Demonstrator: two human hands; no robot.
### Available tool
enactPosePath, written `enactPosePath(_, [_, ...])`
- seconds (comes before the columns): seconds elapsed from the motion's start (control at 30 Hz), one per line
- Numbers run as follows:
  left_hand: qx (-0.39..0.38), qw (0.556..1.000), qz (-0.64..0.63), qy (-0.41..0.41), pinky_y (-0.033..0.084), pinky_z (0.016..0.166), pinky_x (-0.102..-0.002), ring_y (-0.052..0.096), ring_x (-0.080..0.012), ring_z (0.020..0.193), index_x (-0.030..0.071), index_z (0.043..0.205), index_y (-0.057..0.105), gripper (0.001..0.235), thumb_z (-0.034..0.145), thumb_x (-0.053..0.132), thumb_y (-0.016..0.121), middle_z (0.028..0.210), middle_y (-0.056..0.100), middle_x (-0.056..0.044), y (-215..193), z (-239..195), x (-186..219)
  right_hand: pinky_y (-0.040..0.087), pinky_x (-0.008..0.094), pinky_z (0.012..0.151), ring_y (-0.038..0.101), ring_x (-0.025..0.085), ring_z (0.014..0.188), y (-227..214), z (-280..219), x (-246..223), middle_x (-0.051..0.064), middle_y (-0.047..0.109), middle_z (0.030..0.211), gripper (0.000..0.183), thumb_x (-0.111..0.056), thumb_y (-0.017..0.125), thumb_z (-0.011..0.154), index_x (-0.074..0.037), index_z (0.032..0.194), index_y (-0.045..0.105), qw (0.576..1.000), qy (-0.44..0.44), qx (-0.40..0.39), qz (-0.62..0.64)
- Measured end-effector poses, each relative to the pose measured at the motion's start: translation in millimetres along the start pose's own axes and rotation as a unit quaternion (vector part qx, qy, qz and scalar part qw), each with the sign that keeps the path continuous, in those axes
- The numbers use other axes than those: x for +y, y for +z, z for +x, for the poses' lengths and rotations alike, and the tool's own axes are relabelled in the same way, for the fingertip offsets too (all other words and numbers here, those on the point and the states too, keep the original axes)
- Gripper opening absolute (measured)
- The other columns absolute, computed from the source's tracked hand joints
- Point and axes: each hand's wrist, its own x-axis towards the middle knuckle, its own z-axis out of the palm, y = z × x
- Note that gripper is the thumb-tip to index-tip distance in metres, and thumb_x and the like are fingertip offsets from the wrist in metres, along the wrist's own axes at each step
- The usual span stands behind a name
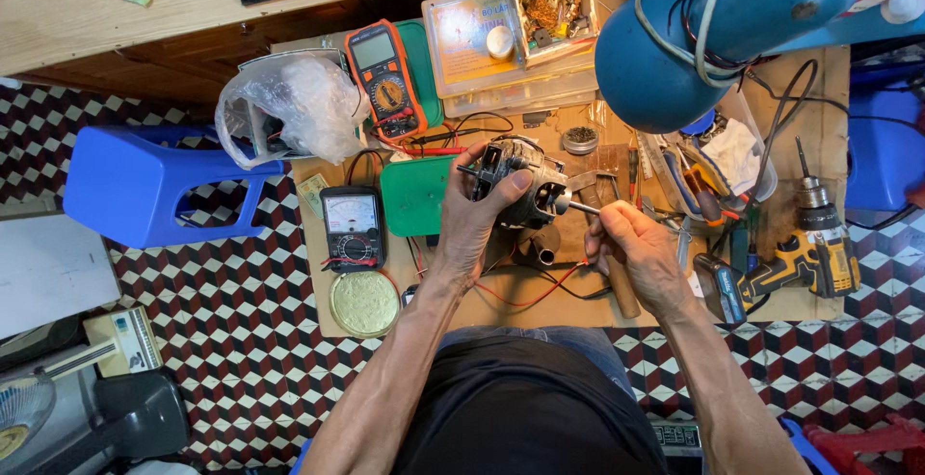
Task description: The person disassembles and reassembles a small electrical motor on a workbench. They use a cordless drill to remove and install screws, then manually rotate the motor shaft to test movement. The person also uses a hammer to tap the motor housing and a screwdriver to adjust internal components.
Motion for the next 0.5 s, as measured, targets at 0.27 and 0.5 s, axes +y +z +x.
enactPosePath(0.27, [0.026, 0.998, -0.049, 0.01, 0.062, 0.087, -0.032, 0.066, -0.0187, 0.103, 0.002, 0.144, 0.043, 0.094, 0.07, 0.036, 0.09, 0.118, 0.059, -0.013, 4.7, -2.1, -5.9, 0.05, 0.026, 0.066, 0.06, 0.012, 0.074, -6.9, 2.7, -7.2, 0.006, 0.065, 0.081, 0.037, -0.033, 0.048, 0.108, -0.003, 0.095, 0.064, 0.998, -0.019, 0.025, -0.05])
enactPosePath(0.5, [0.024, 0.998, -0.054, 0.021, 0.06, 0.09, -0.032, 0.065, -0.0174, 0.105, 0.003, 0.143, 0.043, 0.09, 0.072, 0.033, 0.089, 0.119, 0.06, -0.012, 6.9, 0.8, -6.0, 0.051, 0.026, 0.066, 0.06, 0.013, 0.073, -8.9, 3.7, -11.3, 0.007, 0.066, 0.08, 0.036, -0.032, 0.048, 0.109, -0.003, 0.095, 0.065, 0.997, -0.046, 0.018, -0.064])
